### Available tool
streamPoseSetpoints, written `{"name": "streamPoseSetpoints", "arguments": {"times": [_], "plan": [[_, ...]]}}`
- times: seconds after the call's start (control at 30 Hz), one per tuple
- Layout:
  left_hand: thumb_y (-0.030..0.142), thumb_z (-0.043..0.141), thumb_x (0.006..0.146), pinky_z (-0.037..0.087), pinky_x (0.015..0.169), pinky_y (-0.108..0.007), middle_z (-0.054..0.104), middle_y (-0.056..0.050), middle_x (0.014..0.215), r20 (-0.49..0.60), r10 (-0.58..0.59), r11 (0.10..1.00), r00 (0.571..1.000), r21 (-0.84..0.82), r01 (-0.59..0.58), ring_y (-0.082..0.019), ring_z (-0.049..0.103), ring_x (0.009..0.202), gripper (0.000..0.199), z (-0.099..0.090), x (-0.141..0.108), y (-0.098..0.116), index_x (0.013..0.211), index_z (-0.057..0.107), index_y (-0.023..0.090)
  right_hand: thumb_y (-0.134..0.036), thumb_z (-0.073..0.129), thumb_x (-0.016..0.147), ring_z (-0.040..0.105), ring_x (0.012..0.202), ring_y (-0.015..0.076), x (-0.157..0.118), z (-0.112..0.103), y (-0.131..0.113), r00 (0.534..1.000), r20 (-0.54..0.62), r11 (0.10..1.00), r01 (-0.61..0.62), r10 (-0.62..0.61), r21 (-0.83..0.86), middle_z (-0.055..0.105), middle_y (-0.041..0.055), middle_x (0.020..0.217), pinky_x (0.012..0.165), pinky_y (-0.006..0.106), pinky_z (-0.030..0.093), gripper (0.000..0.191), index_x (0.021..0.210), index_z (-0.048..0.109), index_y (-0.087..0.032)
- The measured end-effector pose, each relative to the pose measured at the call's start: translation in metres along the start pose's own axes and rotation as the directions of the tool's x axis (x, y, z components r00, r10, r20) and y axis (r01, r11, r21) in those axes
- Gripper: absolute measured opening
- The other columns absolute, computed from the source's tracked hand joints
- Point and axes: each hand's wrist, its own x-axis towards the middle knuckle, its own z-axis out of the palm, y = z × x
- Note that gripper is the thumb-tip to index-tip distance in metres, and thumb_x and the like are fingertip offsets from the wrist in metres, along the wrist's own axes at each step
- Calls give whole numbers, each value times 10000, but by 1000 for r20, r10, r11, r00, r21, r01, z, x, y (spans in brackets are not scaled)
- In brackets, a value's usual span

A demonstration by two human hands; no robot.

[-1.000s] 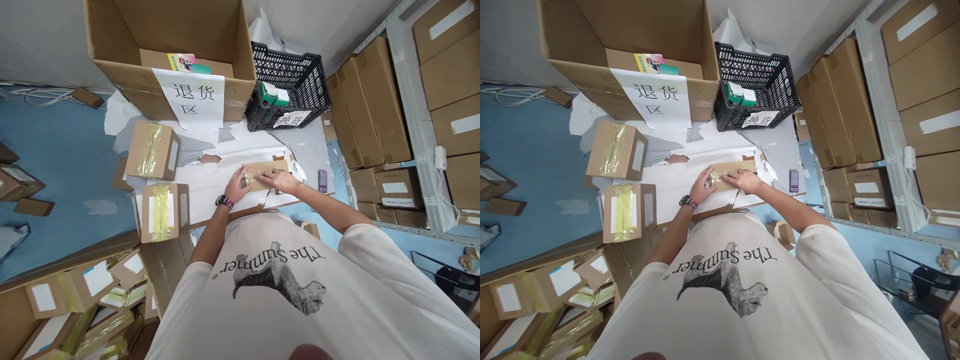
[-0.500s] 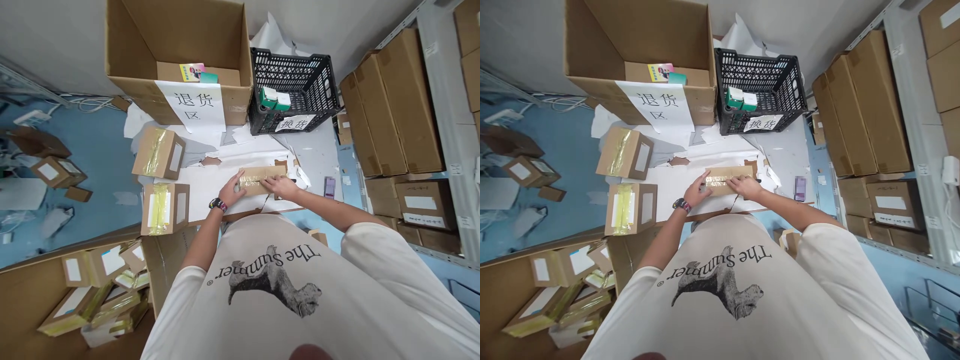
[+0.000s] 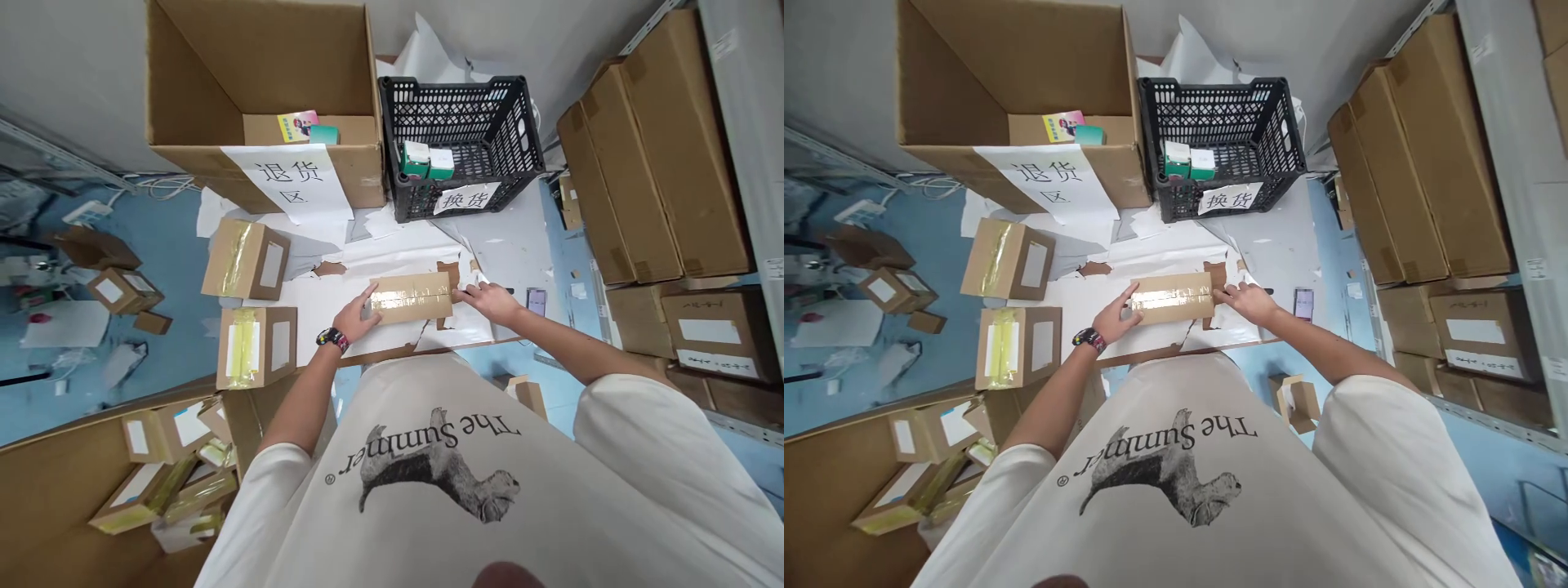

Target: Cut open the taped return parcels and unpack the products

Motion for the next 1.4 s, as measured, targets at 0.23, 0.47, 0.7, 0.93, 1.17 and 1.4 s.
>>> {"name": "streamPoseSetpoints", "arguments": {"times": [0.23, 0.47, 0.7, 0.93, 1.17, 1.4], "plan": [[580, 696, 1018, 624, 1023, -416, 608, -38, 1730, 29, -41, 999, 999, 28, 40, -334, 760, 1320, 985, -8, 2, -1, 1872, 234, 417, -2, 488, 1014, 664, 1077, 277, 21, 56, 31, 984, -165, 985, 92, -67, 148, 745, 119, 1438, 925, 380, 518, 836, 1790, 472, -313], [593, 707, 988, 628, 1007, -438, 676, -94, 1640, 55, -72, 997, 996, 35, 70, -348, 752, 1346, 1012, -15, 5, -5, 1870, 252, 398, 12, 434, 991, 691, 1187, 264, 48, 111, 27, 928, -372, 950, 121, -5, 289, 742, 103, 1522, 1057, 412, 575, 788, 1702, 607, -278], [585, 743, 962, 631, 1046, -457, 692, -110, 1621, 65, -85, 992, 994, 100, 78, -359, 745, 1366, 1048, -23, 8, -3, 1869, 261, 377, -37, 437, 1012, 715, 1266, 269, 63, 140, 10, 862, -497, 891, 144, 101, 431, 766, 104, 1493, 1136, 439, 595, 760, 1709, 603, -287], [584, 739, 949, 488, 1293, -562, 571, -124, 1750, 46, 10, 942, 999, 334, -25, -400, 566, 1577, 967, -40, 21, 8, 1803, 406, 278, -157, 437, 1106, 756, 1236, 287, 53, 138, -12, 816, -506, 850, 37, 278, 526, 811, 115, 1431, 1064, 427, 624, 609, 1678, 621, -254], [657, 704, 975, 215, 1397, -720, 373, -141, 1884, 40, 88, 806, 995, 584, -95, -456, 336, 1710, 881, -12, 61, 81, 1739, 496, 269, -393, 466, 1167, 791, 1151, 331, 10, 126, -11, 653, -346, 604, -217, 673, 767, 836, 133, 1345, 995, 428, 633, 521, 1619, 685, -254], [691, 598, 1046, 193, 1353, -732, 559, -177, 1743, 30, 147, 859, 989, 492, -142, -469, 481, 1588, 873, 28, 82, 97, 1811, 407, 316, -309, 383, 1169, 747, 1251, 298, -13, 120, -36, 660, -296, 493, -129, 690, 861, 789, 100, 1453, 1052, 439, 622, 587, 1721, 584, -296]]}}
